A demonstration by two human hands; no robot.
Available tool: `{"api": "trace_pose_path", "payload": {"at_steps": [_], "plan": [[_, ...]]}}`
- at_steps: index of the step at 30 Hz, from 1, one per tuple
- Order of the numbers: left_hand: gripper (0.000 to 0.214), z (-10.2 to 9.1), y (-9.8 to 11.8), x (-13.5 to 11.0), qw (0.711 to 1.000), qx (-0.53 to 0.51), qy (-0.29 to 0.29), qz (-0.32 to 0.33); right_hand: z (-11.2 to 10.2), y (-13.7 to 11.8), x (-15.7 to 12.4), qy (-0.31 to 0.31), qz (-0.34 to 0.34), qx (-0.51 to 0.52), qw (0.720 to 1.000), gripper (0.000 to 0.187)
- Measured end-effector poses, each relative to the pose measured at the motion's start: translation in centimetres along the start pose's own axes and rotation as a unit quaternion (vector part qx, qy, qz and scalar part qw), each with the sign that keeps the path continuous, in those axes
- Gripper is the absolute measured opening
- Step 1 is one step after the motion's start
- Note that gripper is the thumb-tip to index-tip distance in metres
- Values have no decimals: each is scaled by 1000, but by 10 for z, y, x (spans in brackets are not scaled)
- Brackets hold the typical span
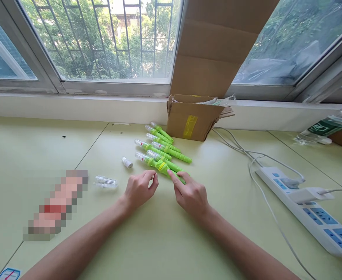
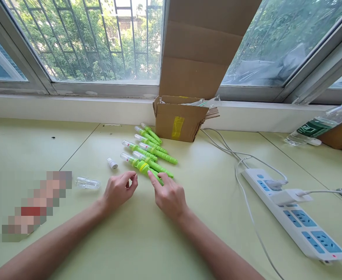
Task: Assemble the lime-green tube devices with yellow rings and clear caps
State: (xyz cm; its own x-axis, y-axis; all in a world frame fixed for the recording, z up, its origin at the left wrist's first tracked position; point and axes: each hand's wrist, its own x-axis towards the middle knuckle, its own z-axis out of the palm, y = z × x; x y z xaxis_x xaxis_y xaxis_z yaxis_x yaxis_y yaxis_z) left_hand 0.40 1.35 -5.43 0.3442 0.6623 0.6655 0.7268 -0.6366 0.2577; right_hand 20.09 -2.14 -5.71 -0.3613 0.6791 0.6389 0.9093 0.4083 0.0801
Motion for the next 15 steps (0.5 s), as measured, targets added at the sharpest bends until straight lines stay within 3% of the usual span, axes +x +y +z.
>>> {"api": "trace_pose_path", "payload": {"at_steps": [4,10,15], "plan": [[7,0,-3,0,998,-44,8,-46,-4,-4,1,-9,-8,21,1000,53],[6,0,-4,-1,997,-71,18,-34,0,-4,0,-3,-20,35,999,54],[12,0,-1,-1,997,-44,-14,-57,4,0,-2,1,-40,23,999,52]]}}
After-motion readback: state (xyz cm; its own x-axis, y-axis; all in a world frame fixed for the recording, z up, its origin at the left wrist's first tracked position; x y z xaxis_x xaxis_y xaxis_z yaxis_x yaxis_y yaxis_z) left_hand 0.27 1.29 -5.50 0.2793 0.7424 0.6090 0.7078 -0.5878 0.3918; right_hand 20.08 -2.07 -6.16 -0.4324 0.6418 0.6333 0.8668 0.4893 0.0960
